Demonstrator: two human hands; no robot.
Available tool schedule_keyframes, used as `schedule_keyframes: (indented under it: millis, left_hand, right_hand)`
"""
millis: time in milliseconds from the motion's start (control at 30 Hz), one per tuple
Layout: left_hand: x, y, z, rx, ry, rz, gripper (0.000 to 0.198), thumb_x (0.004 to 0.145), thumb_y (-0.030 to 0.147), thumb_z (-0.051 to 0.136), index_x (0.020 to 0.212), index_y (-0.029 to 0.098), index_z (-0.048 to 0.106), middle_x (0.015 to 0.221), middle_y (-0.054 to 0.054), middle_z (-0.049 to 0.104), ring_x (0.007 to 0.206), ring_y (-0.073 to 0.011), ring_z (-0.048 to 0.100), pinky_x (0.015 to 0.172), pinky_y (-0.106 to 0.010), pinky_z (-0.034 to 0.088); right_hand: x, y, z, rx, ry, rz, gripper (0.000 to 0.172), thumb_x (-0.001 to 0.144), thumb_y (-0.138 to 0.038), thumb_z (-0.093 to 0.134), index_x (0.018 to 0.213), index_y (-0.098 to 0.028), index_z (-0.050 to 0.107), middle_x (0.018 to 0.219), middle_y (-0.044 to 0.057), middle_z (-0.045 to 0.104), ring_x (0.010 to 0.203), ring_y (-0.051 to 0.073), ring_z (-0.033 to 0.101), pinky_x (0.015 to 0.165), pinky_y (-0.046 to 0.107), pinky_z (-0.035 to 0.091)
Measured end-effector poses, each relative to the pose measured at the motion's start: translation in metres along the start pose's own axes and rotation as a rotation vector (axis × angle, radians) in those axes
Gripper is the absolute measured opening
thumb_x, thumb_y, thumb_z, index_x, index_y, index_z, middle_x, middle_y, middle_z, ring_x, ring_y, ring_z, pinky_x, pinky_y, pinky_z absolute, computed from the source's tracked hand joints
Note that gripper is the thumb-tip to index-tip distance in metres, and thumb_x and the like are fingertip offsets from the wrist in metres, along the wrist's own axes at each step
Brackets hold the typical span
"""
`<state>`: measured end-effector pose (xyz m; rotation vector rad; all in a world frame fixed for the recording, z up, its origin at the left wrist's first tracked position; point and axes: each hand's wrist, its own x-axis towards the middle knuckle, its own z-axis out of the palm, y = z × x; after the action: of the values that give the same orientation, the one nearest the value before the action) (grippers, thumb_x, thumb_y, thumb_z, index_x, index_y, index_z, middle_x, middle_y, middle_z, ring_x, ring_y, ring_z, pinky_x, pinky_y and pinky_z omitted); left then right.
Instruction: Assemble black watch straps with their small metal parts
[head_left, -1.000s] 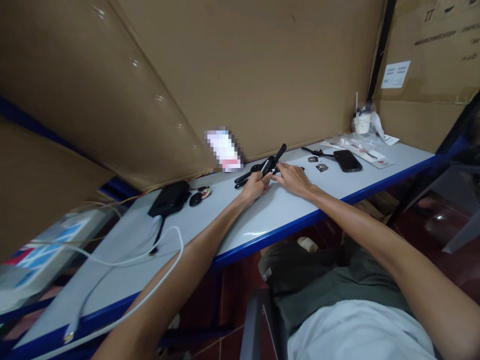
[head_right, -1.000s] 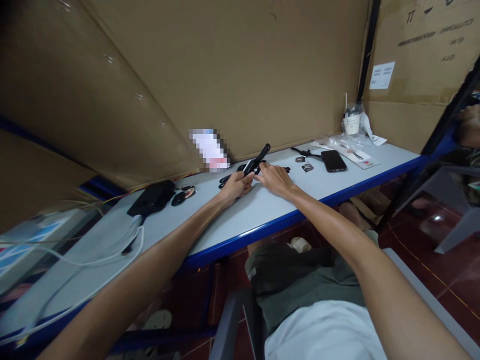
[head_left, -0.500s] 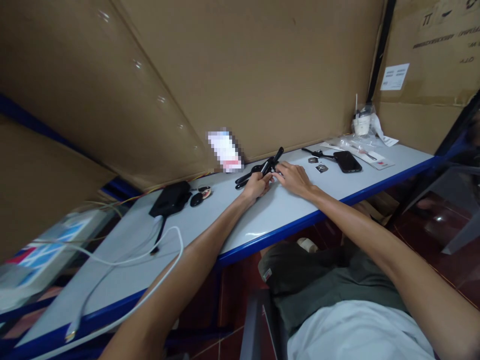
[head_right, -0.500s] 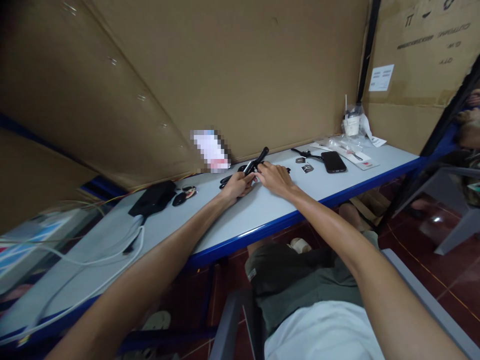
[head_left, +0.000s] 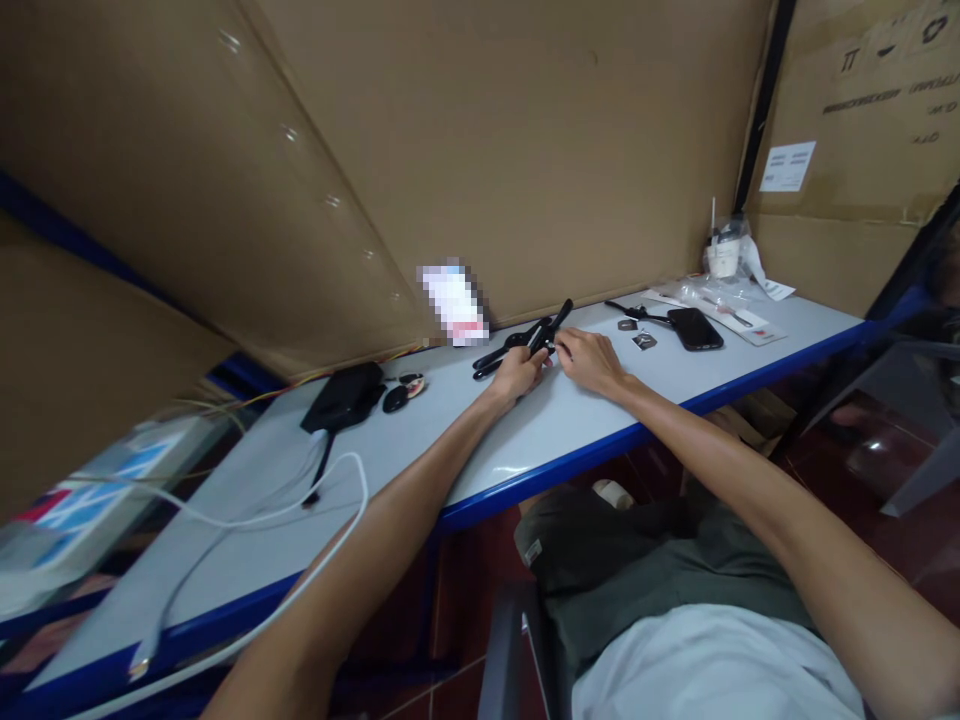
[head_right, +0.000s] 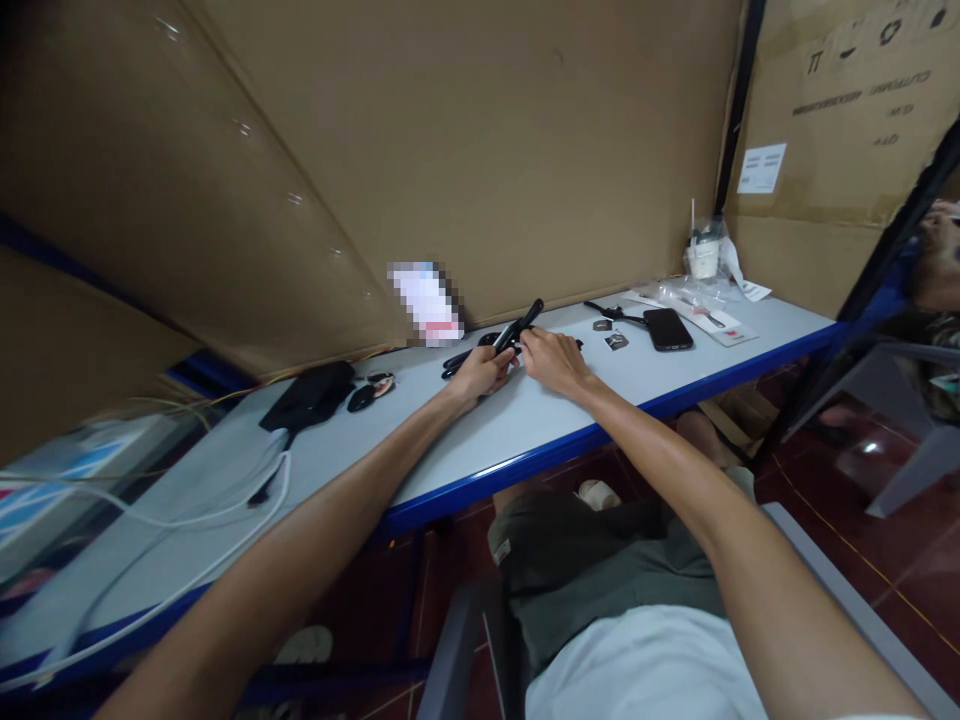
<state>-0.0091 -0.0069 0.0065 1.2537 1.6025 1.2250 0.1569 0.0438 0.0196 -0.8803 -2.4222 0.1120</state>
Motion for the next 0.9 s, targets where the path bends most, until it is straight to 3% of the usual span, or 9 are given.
schedule_keyframes:
  millis: [133, 300, 433, 600, 767, 900]
  left_hand:
    - [-0.0001, 0.0012, 0.0009, 0.015, 0.029, -0.001, 0.032, 0.100, 0.041, 0.062, 0.079, 0.017, 0.055, 0.048, 0.010, 0.033, 0.035, -0.0053, 0.027, 0.037, -0.020, 0.015]
    - [-0.0011, 0.0030, 0.0004, 0.018, 0.026, -0.003, 0.032, 0.100, 0.039, 0.062, 0.079, 0.017, 0.055, 0.048, 0.010, 0.033, 0.035, -0.0052, 0.026, 0.036, -0.020, 0.015]
    - [-0.0020, 0.0034, -0.0002, 0.012, 0.018, -0.008, 0.030, 0.101, 0.037, 0.060, 0.079, 0.017, 0.055, 0.049, 0.010, 0.034, 0.036, -0.0050, 0.028, 0.036, -0.019, 0.015]
    - [-0.0024, 0.0032, -0.0009, 0.000, 0.002, -0.011, 0.032, 0.100, 0.039, 0.063, 0.078, 0.018, 0.053, 0.049, 0.010, 0.032, 0.036, -0.0049, 0.027, 0.036, -0.019, 0.015]
    - [-0.0034, 0.0054, 0.0001, 0.018, 0.013, -0.019, 0.031, 0.101, 0.037, 0.061, 0.078, 0.017, 0.054, 0.049, 0.010, 0.032, 0.035, -0.0051, 0.027, 0.036, -0.019, 0.014]
    - [-0.0038, 0.0062, 0.0002, 0.018, 0.008, -0.021, 0.029, 0.102, 0.035, 0.059, 0.079, 0.017, 0.054, 0.049, 0.010, 0.033, 0.035, -0.0052, 0.026, 0.036, -0.019, 0.015]
  right_hand:
    - [-0.0002, 0.0012, 0.0016, 0.007, -0.016, -0.044, 0.034, 0.105, -0.024, 0.046, 0.118, -0.021, 0.077, 0.122, 0.009, 0.074, 0.105, 0.024, 0.069, 0.090, 0.032, 0.045]
    - [0.0007, 0.0025, 0.0033, 0.034, 0.012, -0.044, 0.040, 0.104, -0.020, 0.044, 0.129, -0.025, 0.075, 0.125, 0.006, 0.074, 0.108, 0.023, 0.068, 0.091, 0.032, 0.045]
    - [0.0012, 0.0009, 0.0024, 0.014, 0.000, -0.001, 0.036, 0.104, -0.021, 0.045, 0.121, -0.021, 0.077, 0.121, 0.008, 0.075, 0.107, 0.024, 0.068, 0.090, 0.032, 0.045]
    - [0.0007, 0.0007, 0.0026, 0.030, -0.001, -0.037, 0.039, 0.103, -0.020, 0.046, 0.128, -0.025, 0.075, 0.124, 0.006, 0.074, 0.107, 0.023, 0.069, 0.090, 0.032, 0.045]
    - [0.0009, 0.0013, 0.0026, 0.005, -0.007, -0.027, 0.036, 0.102, -0.021, 0.046, 0.119, -0.022, 0.078, 0.121, 0.007, 0.075, 0.108, 0.024, 0.069, 0.090, 0.033, 0.046]
    - [0.0007, 0.0005, 0.0010, 0.007, 0.002, -0.019, 0.041, 0.102, -0.018, 0.044, 0.129, -0.024, 0.074, 0.126, 0.006, 0.074, 0.110, 0.024, 0.069, 0.091, 0.033, 0.046]
